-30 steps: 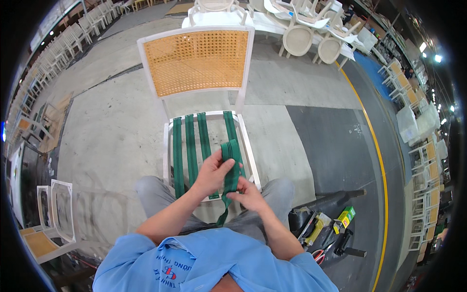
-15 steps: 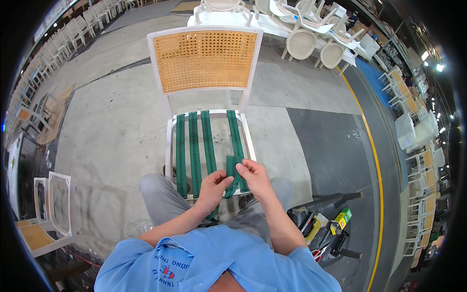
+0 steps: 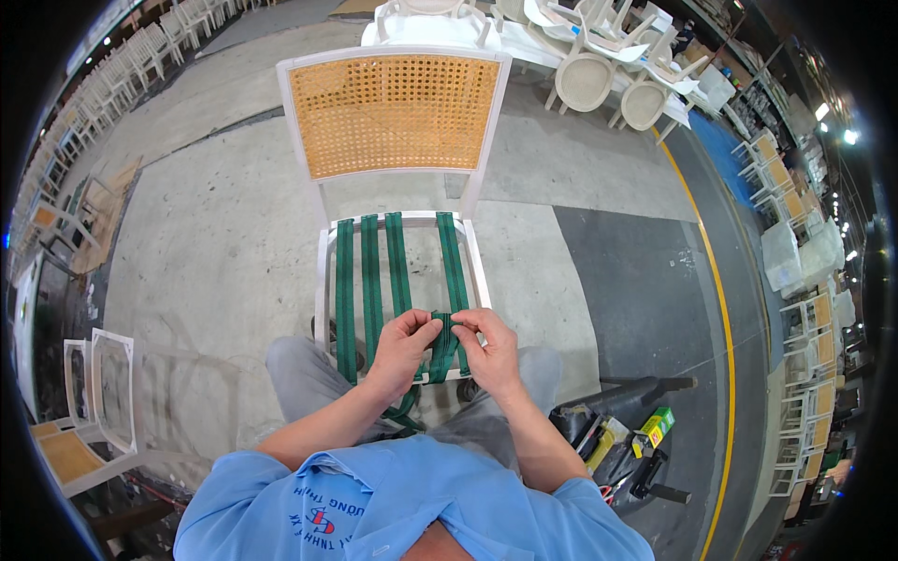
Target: The person sits on the floor and attaches green webbing straps to a white chair frame. They position each strap, staple it in place with a pneumatic stapler, and trim the excess with scissors. The process repeats for multiple straps until the seat base is covered.
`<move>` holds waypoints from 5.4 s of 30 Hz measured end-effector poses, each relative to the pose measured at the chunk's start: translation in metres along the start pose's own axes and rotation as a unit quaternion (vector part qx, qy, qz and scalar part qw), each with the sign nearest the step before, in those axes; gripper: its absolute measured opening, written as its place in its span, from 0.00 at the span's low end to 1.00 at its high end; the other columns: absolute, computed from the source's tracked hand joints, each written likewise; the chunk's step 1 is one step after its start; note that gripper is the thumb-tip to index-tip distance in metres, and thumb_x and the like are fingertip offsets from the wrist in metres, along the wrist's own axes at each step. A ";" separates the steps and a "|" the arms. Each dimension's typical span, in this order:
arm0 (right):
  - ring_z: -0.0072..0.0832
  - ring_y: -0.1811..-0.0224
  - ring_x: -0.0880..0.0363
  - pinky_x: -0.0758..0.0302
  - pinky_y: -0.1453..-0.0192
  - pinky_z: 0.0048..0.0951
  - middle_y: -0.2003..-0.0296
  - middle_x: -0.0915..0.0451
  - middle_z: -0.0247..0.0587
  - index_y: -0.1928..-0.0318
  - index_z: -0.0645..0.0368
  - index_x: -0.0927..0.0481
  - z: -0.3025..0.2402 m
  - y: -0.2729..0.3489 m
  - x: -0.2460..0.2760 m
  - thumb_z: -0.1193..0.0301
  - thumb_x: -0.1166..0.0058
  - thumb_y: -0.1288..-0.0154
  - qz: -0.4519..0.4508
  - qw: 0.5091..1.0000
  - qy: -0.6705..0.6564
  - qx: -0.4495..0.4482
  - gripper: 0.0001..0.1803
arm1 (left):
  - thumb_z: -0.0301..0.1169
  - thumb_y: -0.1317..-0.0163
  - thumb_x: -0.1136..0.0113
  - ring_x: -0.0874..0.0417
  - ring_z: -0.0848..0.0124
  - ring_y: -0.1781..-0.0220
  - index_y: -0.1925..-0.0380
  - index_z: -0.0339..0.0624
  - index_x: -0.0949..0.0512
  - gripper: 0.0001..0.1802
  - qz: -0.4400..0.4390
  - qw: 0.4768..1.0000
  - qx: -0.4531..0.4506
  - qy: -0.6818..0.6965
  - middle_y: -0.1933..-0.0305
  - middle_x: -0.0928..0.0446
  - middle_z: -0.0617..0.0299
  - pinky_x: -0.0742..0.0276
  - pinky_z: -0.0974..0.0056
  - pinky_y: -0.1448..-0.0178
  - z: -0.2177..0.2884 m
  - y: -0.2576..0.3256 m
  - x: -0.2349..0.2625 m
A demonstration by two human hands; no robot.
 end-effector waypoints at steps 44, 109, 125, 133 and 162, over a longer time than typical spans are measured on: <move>0.45 0.55 0.14 0.19 0.49 0.45 0.59 0.14 0.46 0.62 0.52 0.12 0.266 -0.303 -0.154 0.65 0.37 0.37 -0.117 0.941 0.269 -0.170 0.07 | 0.39 0.28 0.45 0.50 0.44 0.16 0.23 0.47 0.39 0.35 0.072 0.645 -0.188 -0.737 0.17 0.44 0.60 0.54 0.42 0.15 -0.044 -0.313 0.105; 0.24 0.79 0.25 0.27 0.79 0.29 0.70 0.20 0.33 0.58 0.57 0.17 0.191 -0.280 -0.131 0.60 0.35 0.30 -0.079 0.899 -0.033 -0.429 0.13 | 0.35 0.26 0.53 0.49 0.56 0.15 0.26 0.53 0.32 0.28 0.119 0.686 -0.223 -0.682 0.18 0.41 0.67 0.56 0.47 0.14 -0.065 -0.322 0.119; 0.23 0.82 0.26 0.28 0.81 0.28 0.73 0.21 0.33 0.60 0.57 0.17 0.198 -0.276 -0.142 0.61 0.35 0.30 -0.075 0.904 -0.043 -0.418 0.12 | 0.35 0.37 0.34 0.53 0.46 0.15 0.45 0.31 0.25 0.25 0.162 0.763 -0.236 -0.579 0.16 0.53 0.44 0.56 0.43 0.15 -0.062 -0.320 0.126; 0.23 0.82 0.26 0.27 0.80 0.28 0.72 0.20 0.34 0.58 0.56 0.17 0.195 -0.277 -0.148 0.60 0.35 0.29 -0.093 0.903 -0.040 -0.418 0.13 | 0.34 0.35 0.36 0.56 0.49 0.14 0.53 0.30 0.20 0.18 0.169 0.726 -0.228 -0.626 0.15 0.55 0.48 0.57 0.43 0.15 -0.068 -0.323 0.130; 0.23 0.82 0.27 0.27 0.81 0.28 0.73 0.22 0.34 0.57 0.56 0.19 0.189 -0.270 -0.126 0.59 0.35 0.29 -0.085 0.896 -0.020 -0.435 0.14 | 0.33 0.31 0.42 0.60 0.53 0.13 0.51 0.31 0.18 0.16 0.127 0.735 -0.189 -0.639 0.14 0.57 0.51 0.61 0.45 0.14 -0.061 -0.319 0.125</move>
Point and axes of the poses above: each hand's wrist, its own y-axis away from the middle knuckle, its own x-axis out of the back of the hand, z = x × y, the point moved 2 cm from there along -y, towards the middle knuckle
